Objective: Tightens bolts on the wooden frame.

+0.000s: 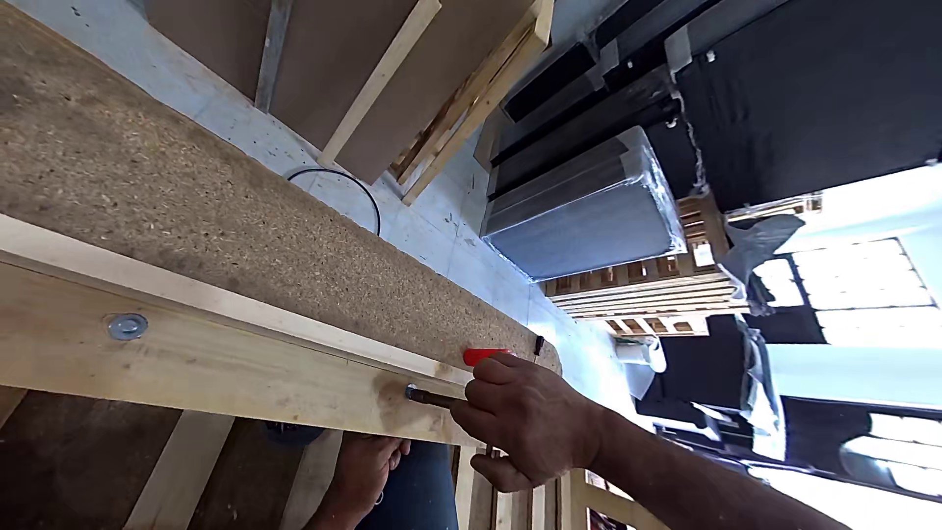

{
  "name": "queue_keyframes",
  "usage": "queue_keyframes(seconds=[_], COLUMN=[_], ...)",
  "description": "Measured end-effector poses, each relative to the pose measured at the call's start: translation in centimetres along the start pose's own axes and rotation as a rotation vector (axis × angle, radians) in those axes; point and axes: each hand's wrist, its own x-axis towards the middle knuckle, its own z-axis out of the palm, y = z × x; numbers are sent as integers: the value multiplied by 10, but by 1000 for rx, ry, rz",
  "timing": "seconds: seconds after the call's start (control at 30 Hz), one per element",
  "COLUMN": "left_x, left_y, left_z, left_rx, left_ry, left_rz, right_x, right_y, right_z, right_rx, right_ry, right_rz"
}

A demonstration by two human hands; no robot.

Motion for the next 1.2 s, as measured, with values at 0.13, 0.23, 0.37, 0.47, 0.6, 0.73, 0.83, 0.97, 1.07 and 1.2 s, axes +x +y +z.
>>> queue_keyframes(seconds=[0.13, 0.23, 0.37, 0.47, 0.6, 0.73, 0.83, 0.97, 1.07, 1.2], left_x=[0, 0, 1, 0, 0, 0, 0, 0, 0, 0], left_y=[1, 2, 1, 2, 2, 3, 4, 2, 1, 1], left_z=[1, 1, 0, 0, 0, 2, 2, 2, 2, 2], left_rx=[-14, -21, 4, 2, -14, -12, -11, -8, -3, 16], left_ry=[1, -1, -11, 3, 16, 24, 13, 2, 10, 24], left_rz=[-15, -16, -9, -16, -28, -42, -40, -11, -16, -26], right_x=[9, 19, 32, 37, 36, 33, 34, 37, 45, 50], right_y=[8, 16, 23, 26, 29, 29, 28, 29, 28, 29], right_z=[-11, -19, -26, -28, -29, -27, -27, -32, -40, -43], right_rx=[-40, -40, 19, 30, 17, 12, -12, -8, 89, 43], right_ry=[-90, -160, -202, -218, -240, -220, -203, -242, -327, -349], right_rz=[-147, -291, -396, -424, -445, -447, -472, -545, -528, -487])
